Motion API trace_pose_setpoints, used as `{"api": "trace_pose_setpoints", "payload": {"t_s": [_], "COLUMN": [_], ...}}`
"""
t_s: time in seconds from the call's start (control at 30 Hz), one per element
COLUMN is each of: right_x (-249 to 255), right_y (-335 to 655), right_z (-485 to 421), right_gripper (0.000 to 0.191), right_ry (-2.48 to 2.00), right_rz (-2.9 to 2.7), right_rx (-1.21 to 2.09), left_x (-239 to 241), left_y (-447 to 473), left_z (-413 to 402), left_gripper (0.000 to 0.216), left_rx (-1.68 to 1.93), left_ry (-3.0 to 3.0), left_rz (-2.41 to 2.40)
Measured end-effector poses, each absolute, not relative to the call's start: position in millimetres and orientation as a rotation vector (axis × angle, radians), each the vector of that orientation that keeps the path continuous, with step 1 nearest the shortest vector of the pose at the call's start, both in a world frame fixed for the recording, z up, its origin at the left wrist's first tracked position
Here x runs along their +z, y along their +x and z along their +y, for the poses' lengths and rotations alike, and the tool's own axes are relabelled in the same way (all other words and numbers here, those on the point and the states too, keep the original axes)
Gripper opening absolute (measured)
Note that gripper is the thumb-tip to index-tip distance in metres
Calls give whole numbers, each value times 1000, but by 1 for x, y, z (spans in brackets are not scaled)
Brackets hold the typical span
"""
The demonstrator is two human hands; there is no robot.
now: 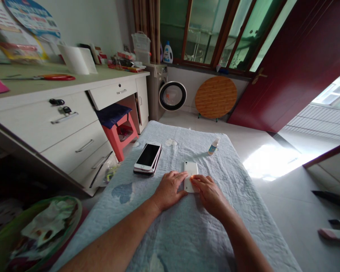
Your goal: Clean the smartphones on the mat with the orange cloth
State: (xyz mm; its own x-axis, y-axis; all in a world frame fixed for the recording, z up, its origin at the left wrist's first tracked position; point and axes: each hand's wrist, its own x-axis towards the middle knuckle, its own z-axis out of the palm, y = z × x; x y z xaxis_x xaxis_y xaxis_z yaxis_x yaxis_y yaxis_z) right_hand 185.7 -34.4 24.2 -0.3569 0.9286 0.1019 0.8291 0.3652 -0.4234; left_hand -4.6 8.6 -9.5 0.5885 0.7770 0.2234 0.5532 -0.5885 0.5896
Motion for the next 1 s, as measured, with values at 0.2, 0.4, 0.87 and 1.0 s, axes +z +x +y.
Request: {"api": "trace_pose_setpoints", "payload": {"t_s": [0.2, 0.4, 0.87, 1.0], "right_x": [26, 31, 30, 27], "right_y": [168, 166, 194, 199], "right_z": [-38, -41, -36, -33], "right_gripper": [54, 44, 32, 33], "right_ry": [-1413, -1334, -1511, -1563], "right_rz": [-2340, -2334, -2298, -2269], "right_rx": [538, 640, 579, 518], "left_x": [-9, -7, -11, -11], "left_y": [-4, -4, -4, -4], "left_z": [9, 8, 10, 9], "left_gripper": [53, 52, 55, 52], "left_rx": [655, 653, 637, 629], "left_ry": [2363, 2388, 2392, 2409], "left_rz": [1053, 1051, 1067, 1074]}}
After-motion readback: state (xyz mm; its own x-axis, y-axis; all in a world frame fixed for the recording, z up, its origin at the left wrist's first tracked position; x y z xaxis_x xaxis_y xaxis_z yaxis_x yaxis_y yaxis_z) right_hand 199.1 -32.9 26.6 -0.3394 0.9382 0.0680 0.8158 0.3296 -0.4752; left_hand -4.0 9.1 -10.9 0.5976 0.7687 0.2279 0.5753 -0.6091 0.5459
